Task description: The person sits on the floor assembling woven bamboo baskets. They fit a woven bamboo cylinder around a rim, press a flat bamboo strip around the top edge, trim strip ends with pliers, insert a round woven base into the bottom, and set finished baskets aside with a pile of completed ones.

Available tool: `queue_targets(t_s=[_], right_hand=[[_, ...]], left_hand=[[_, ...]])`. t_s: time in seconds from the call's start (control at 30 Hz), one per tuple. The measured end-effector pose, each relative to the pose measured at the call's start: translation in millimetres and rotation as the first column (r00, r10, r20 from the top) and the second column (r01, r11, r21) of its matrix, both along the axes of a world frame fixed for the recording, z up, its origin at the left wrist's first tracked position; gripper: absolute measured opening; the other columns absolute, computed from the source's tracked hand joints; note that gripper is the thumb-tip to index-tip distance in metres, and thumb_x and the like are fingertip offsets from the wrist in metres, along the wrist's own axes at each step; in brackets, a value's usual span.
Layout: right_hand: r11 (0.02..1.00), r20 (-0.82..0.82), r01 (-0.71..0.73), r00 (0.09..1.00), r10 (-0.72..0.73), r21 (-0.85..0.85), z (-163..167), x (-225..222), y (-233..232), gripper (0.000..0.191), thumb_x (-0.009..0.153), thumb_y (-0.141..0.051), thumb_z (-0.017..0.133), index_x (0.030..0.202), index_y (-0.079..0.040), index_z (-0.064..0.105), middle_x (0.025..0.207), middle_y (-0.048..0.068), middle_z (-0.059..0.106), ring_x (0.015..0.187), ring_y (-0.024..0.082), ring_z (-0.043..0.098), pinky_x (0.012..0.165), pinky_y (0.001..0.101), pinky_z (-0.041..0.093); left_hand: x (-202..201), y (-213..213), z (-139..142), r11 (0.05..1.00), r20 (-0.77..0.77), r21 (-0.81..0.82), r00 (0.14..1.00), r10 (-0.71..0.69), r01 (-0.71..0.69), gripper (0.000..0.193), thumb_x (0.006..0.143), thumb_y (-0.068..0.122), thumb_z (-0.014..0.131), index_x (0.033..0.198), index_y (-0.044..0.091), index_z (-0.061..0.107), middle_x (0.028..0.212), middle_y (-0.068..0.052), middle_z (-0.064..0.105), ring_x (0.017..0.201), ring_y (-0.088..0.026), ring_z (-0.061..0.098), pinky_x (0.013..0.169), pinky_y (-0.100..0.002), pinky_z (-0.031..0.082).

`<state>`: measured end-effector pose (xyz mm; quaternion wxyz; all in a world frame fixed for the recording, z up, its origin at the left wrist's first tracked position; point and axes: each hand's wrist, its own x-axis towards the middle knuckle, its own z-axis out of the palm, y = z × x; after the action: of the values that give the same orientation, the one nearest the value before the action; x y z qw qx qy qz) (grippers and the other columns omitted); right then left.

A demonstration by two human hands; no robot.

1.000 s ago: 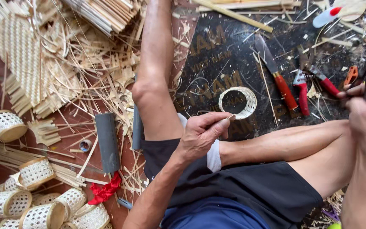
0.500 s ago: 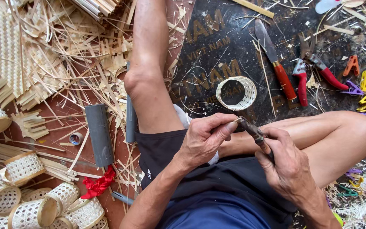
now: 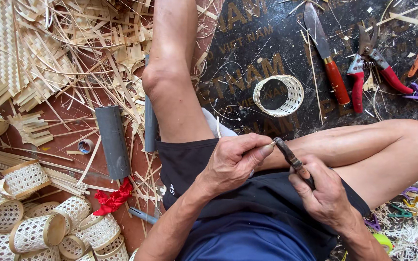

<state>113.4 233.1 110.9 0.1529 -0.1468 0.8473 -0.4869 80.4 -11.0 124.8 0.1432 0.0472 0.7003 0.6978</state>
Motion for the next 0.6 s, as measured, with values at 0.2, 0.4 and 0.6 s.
queue_targets(t_s=[0.2,0.4,0.6], right_hand=[[0.895,0.621,0.193,0.776,0.112,-0.402,-18.8,22.5,13.1,0.023,0.101,-0.022,0.061,0.090,-0.003,0.055,0.076,0.004,0.060,0.061,0.008,0.049,0.052,0.0244,0.043],[0.884,0.543,0.166,0.832,0.112,-0.437,-13.0,15.4,-5.1,0.016,0.097,-0.016,0.061,0.097,0.000,0.058,0.085,0.007,0.061,0.063,0.012,0.052,0.055,0.0272,0.044],[0.998,-0.131,-0.063,0.990,0.060,-0.023,1.2,5.9,-16.6,0.019,0.087,-0.008,0.067,0.091,-0.002,0.050,0.097,0.013,0.061,0.069,0.024,0.057,0.061,0.0315,0.046]], left_hand=[[3.5,-15.8,1.0,0.996,-0.168,-0.002,0.982,-0.084,0.084,0.016,0.106,0.007,0.065,0.121,0.003,0.070,0.095,-0.011,0.073,0.082,-0.017,0.073,0.075,-0.031,0.058],[1.7,-18.2,2.2,0.997,-0.099,0.017,0.992,-0.075,0.077,0.017,0.104,0.008,0.065,0.119,0.002,0.071,0.092,-0.011,0.074,0.079,-0.017,0.073,0.072,-0.030,0.058],[3.1,-14.0,3.1,0.994,-0.166,-0.111,0.986,-0.030,0.011,0.016,0.101,0.009,0.069,0.116,0.004,0.073,0.089,-0.011,0.074,0.074,-0.018,0.073,0.067,-0.029,0.057]])
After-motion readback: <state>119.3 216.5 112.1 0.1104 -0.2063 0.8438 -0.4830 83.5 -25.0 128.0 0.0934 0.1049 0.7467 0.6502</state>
